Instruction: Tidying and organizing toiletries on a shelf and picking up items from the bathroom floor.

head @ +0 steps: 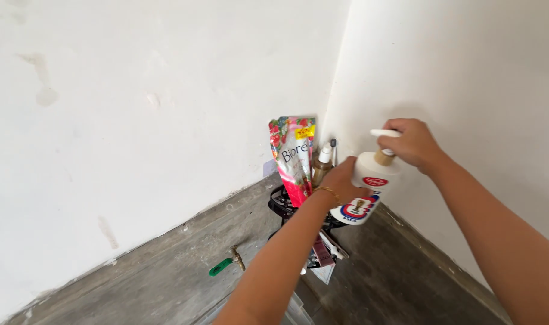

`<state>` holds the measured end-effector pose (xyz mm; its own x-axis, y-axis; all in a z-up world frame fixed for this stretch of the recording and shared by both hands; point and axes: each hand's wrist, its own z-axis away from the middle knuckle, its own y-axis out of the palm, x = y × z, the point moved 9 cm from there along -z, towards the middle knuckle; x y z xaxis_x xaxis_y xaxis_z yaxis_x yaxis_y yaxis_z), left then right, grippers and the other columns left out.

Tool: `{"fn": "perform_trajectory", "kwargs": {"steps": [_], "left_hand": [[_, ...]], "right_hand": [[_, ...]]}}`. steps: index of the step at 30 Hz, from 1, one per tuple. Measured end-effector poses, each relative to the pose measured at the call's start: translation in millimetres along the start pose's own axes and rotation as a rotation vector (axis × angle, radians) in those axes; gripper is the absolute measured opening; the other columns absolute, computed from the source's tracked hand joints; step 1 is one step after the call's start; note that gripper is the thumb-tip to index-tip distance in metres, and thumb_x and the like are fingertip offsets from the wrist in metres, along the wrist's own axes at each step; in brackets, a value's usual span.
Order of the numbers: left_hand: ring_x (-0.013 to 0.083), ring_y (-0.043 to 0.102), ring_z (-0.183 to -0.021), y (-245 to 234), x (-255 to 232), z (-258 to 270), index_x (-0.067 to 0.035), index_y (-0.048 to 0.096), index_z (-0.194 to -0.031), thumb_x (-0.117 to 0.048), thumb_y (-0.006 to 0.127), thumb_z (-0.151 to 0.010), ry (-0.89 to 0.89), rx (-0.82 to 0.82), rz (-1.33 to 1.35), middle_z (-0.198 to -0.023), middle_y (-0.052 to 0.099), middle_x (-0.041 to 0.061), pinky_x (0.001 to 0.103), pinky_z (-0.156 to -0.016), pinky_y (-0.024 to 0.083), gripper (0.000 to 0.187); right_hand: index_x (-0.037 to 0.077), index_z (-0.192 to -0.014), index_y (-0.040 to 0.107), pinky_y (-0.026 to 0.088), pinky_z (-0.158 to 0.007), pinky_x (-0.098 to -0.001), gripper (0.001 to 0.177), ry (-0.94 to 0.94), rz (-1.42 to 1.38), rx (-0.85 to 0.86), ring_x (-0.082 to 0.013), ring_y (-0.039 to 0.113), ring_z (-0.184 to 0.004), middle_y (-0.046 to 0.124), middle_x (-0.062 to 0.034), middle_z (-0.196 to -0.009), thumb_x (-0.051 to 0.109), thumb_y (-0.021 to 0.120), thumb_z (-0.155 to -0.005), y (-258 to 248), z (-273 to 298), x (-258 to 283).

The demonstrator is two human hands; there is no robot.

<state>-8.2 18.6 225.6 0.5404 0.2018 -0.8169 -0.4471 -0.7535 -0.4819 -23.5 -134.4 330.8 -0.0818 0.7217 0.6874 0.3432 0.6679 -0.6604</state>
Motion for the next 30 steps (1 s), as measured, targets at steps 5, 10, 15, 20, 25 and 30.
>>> {"fn": "perform_trajectory", "kwargs": {"steps": [5,10,15,20,25,30], "left_hand": [[0.034,0.062,-0.121,-30,57,5,-0.007,0.055,-0.136,-0.033,0.09,-0.063,-0.045,-0.148,-0.146,-0.129,0.064,0.017,0.042,-0.103,0.049,0.085],[0.033,0.061,-0.122,-43,112,11,-0.006,0.055,-0.137,-0.034,0.09,-0.061,-0.12,-0.167,-0.148,-0.128,0.064,0.017,0.041,-0.105,0.048,0.088],[0.0322,0.065,-0.122,-50,131,18,-0.005,0.053,-0.138,-0.031,0.088,-0.061,-0.193,-0.149,-0.085,-0.13,0.066,0.017,0.04,-0.105,0.051,0.088],[0.035,0.06,-0.124,-53,146,25,-0.005,0.042,-0.144,-0.029,0.089,-0.064,-0.241,-0.183,-0.158,-0.133,0.062,0.018,0.042,-0.105,0.048,0.096],[0.0355,0.061,-0.123,-41,148,21,-0.005,0.044,-0.142,-0.028,0.087,-0.067,-0.189,-0.195,-0.136,-0.134,0.061,0.018,0.042,-0.105,0.049,0.09],[0.0324,0.061,-0.127,-34,143,44,-0.009,0.041,-0.148,-0.028,0.087,-0.066,-0.336,-0.24,-0.066,-0.135,0.064,0.017,0.04,-0.108,0.047,0.096]], "right_hand": [[0.005,-0.09,0.075,0.052,-0.064,-0.0309,0.023,-0.013,0.041,0.18,-0.0144,0.065,-0.067,0.071,-0.0054,-0.072,0.019,0.073,-0.072,65,-29,12],[0.004,-0.091,0.074,0.052,-0.065,-0.0317,0.023,-0.035,-0.046,0.241,-0.0145,0.066,-0.071,0.073,-0.0062,-0.078,0.019,0.073,-0.073,118,-47,5],[0.002,-0.094,0.076,0.054,-0.069,-0.0334,0.027,-0.058,-0.074,0.24,-0.0184,0.069,-0.073,0.074,-0.0119,-0.08,0.022,0.074,-0.077,149,-55,15],[0.002,-0.099,0.074,0.055,-0.071,-0.0328,0.03,-0.044,-0.132,0.273,-0.0174,0.07,-0.078,0.074,-0.0111,-0.088,0.021,0.075,-0.077,174,-66,-1],[0.002,-0.109,0.072,0.056,-0.079,-0.0311,0.034,0.05,-0.259,0.359,-0.0156,0.072,-0.086,0.076,-0.0078,-0.093,0.02,0.073,-0.08,172,-68,-21],[0.004,-0.124,0.064,0.056,-0.086,-0.0324,0.051,0.099,-0.315,0.425,-0.0156,0.071,-0.098,0.073,-0.0098,-0.11,0.028,0.079,-0.081,174,-56,-25]]}}
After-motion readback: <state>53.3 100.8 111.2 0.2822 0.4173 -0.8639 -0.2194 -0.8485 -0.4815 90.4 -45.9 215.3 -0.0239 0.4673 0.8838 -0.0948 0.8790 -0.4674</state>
